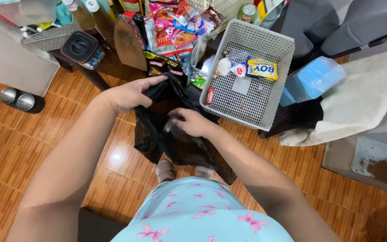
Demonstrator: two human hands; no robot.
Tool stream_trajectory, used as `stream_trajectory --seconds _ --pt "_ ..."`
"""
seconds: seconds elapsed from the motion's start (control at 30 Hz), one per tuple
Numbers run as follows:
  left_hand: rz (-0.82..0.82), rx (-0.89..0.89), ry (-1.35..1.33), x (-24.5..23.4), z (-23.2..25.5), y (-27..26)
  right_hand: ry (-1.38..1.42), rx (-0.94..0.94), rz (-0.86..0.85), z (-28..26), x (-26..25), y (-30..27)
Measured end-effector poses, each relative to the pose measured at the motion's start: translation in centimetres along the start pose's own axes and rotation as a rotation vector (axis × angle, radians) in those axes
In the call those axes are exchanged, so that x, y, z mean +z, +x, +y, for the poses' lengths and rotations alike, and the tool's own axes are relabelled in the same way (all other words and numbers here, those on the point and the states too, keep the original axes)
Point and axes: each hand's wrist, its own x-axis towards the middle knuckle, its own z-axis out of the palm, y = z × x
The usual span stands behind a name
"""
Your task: The person opens a black plastic bag and then transfers various small items, including snack packets and condiments, from a gray plastic basket into the bag by hand.
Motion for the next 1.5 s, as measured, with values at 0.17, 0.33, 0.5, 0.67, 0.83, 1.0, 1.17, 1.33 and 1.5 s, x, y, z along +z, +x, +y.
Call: stream_trajectory --seconds 0.17,0.33,0.5,0.67,0.83,1.0,1.17,1.33,1.5 --pt "0.043 0.030 -0.201 0.1 0.5 -0.2 0.448 0.191 -0.175 -2.0 -9.7 -3.8" --pt "0.139 -0.036 -0.196 0.2 0.4 0.7 0.239 0.368 0.501 6.3 -20.2 -4.0" --pt "0.154 -0.062 -0.211 0.9 -0.5 2.0 -0.787 0.580 0.704 13.7 -24.3 -4.3" --pt "0.188 -0.061 -0.182 1.7 0.4 2.2 -1.042 0.512 0.730 15.3 -25.6 -2.1" --pt "0.200 -0.084 -0.152 2.3 1.4 2.3 -1.243 0.542 0.553 17.4 -26.5 -0.9" --pt "0.230 -0.089 -0.259 2.4 1.1 2.2 -1.397 0.331 0.597 20.2 -26.7 -1.5" --pt "0.277 -0.129 -0.247 2.9 1.0 2.7 -1.428 0.389 0.461 19.3 -26.8 -2.3" --pt "0.290 -0.195 -0.145 3.0 1.3 3.9 -1.371 0.304 0.589 17.1 -26.7 -3.0" --pt "0.220 -0.136 -0.137 2.9 1.3 4.5 -0.992 0.174 1.064 12.7 -27.1 -4.7"
